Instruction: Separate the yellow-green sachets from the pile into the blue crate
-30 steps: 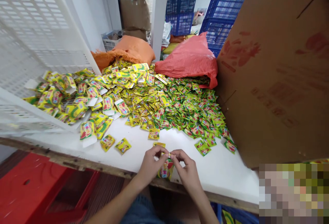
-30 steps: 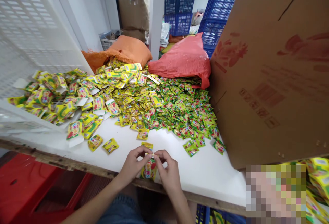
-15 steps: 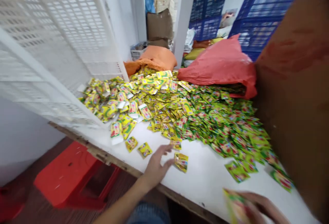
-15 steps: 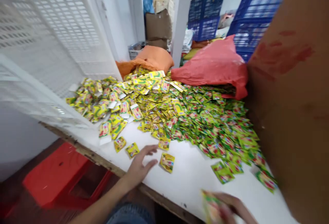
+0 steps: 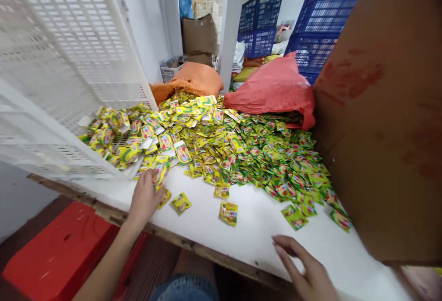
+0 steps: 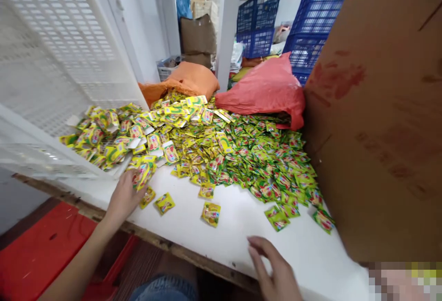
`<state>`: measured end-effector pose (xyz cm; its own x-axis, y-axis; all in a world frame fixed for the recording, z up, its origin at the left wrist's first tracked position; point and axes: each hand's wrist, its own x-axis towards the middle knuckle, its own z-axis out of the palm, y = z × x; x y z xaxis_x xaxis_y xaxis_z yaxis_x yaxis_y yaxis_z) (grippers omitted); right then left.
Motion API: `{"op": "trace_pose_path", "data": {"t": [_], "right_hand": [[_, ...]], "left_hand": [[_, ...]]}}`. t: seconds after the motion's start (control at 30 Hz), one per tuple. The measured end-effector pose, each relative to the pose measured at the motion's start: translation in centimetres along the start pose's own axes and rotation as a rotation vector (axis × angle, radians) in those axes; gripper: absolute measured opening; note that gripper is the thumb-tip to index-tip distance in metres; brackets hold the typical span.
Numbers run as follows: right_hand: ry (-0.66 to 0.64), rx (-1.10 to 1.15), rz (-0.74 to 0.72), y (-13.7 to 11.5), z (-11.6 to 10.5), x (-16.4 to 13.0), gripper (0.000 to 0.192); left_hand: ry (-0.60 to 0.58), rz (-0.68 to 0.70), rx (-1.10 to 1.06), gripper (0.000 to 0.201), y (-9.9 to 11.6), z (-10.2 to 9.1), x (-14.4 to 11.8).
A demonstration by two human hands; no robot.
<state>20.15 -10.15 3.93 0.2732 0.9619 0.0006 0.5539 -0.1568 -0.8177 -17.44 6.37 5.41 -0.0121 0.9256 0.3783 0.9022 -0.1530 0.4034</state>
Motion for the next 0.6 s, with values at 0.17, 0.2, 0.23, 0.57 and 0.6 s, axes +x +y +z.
{"op": "trace_pose_path", "data": {"t": [0.17, 0.2, 0.23, 0.57, 0.6], "right_hand": [[-0.117, 0.555, 0.079, -5.3, 6.7, 3.1, 0.05], [-0.156, 0.642, 0.087, -5.7, 7.5, 3.4, 0.049], [-0.192, 0.723, 0.1, -6.0, 8.0, 3.5, 0.044], [-0.108, 0.876, 0.13, -5.4, 11.7, 1.8, 0.027], [-0.081, 0.74, 0.109, -5.0, 11.7, 2.0, 0.028]], "left_hand": [[-0.506, 0.485, -0.437, 0.039, 8.3, -0.6, -3.8], [-0.627, 0.539, -0.516, 0.043, 9.6, -0.4, -4.5], [-0.683, 0.545, -0.597, 0.048, 10.5, 0.0, -5.1], [-0.506, -0.366, -1.44, 0.041, 13.1, 6.2, -8.0], [-0.468, -0.425, -1.463, 0.037, 13.0, 6.4, -7.9]]}}
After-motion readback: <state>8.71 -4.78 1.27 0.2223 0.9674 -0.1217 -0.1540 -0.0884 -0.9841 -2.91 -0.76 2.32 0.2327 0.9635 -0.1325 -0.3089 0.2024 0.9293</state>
